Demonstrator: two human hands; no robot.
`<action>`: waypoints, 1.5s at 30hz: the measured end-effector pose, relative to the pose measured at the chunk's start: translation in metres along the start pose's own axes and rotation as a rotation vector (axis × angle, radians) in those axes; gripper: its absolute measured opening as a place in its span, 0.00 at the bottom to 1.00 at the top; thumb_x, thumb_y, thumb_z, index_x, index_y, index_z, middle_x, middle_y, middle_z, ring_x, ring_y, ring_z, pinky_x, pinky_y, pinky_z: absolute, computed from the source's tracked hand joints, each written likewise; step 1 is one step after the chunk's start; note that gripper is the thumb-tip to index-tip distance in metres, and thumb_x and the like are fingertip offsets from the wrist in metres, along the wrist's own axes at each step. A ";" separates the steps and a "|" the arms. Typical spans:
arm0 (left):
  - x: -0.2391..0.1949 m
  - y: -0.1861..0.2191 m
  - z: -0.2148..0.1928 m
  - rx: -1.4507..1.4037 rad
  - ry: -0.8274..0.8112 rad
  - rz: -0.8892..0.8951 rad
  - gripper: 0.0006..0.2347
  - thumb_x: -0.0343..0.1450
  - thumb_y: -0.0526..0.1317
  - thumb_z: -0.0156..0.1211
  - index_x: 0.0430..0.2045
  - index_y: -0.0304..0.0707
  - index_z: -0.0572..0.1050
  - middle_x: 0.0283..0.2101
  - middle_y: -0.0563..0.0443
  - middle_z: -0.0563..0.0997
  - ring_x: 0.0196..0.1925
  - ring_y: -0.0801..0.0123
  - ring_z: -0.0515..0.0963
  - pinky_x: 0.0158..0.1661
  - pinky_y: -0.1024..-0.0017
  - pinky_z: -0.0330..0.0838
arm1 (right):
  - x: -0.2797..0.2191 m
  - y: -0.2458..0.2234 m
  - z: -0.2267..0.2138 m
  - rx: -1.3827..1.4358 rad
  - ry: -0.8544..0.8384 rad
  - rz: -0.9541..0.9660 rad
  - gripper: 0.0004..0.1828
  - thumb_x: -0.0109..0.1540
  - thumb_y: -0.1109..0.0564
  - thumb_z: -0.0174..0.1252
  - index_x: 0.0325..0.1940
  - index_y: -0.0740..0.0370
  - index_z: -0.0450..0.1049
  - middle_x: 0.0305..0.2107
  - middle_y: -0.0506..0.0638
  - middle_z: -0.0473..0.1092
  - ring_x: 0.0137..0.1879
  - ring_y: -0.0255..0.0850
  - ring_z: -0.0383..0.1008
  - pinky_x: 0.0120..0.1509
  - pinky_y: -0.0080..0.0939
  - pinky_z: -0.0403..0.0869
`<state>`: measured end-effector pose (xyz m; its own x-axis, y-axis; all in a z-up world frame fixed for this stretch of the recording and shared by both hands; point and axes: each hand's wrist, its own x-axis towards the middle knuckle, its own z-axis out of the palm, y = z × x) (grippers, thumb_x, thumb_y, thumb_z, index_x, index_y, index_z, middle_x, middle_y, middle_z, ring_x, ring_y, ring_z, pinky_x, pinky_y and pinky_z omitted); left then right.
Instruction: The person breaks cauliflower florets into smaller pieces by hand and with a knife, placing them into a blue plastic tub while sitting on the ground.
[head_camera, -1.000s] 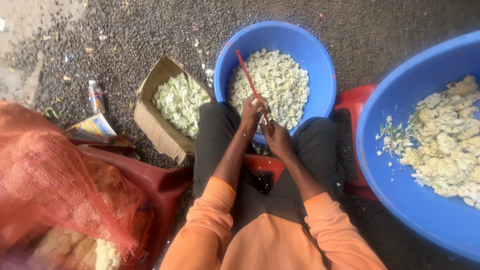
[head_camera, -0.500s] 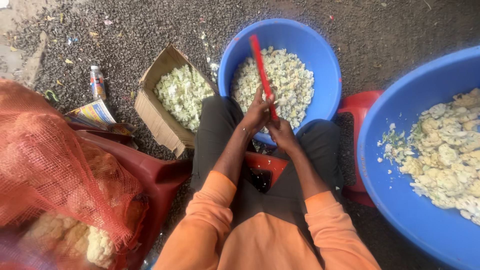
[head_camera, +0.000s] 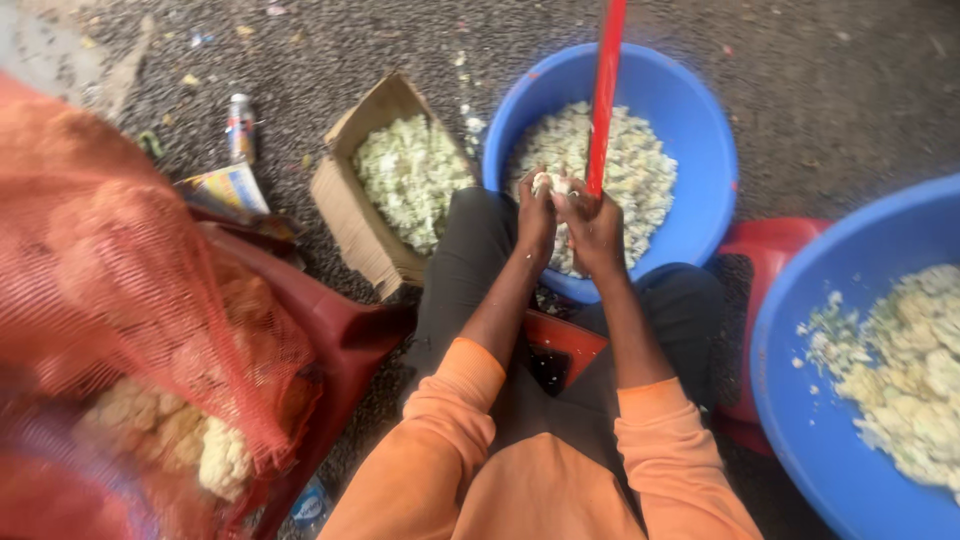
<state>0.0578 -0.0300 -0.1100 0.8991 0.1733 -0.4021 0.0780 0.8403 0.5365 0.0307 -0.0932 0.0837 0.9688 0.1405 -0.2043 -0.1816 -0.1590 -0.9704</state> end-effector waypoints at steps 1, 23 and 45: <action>0.006 -0.005 -0.007 0.111 0.062 0.093 0.28 0.78 0.49 0.53 0.71 0.41 0.52 0.58 0.44 0.72 0.51 0.67 0.77 0.48 0.70 0.75 | 0.004 -0.014 0.006 -0.093 -0.083 -0.091 0.28 0.67 0.52 0.63 0.68 0.68 0.68 0.23 0.39 0.67 0.23 0.25 0.63 0.26 0.29 0.62; -0.050 0.041 0.049 0.450 -0.226 -0.118 0.16 0.72 0.43 0.64 0.50 0.32 0.72 0.42 0.48 0.82 0.46 0.66 0.82 0.48 0.67 0.76 | -0.036 0.091 -0.051 -0.622 0.036 0.073 0.21 0.71 0.45 0.55 0.40 0.68 0.67 0.24 0.67 0.70 0.32 0.63 0.74 0.37 0.56 0.67; -0.037 0.032 0.034 0.237 -0.180 -0.192 0.23 0.80 0.50 0.37 0.64 0.33 0.65 0.61 0.39 0.76 0.60 0.52 0.76 0.63 0.56 0.68 | -0.033 0.090 -0.037 -0.523 0.054 -0.029 0.20 0.70 0.44 0.55 0.42 0.66 0.68 0.24 0.58 0.72 0.30 0.51 0.75 0.35 0.52 0.69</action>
<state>0.0417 -0.0265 -0.0527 0.9181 -0.0875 -0.3865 0.3319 0.7026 0.6294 -0.0114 -0.1482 0.0074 0.9819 0.1040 -0.1580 -0.0592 -0.6242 -0.7790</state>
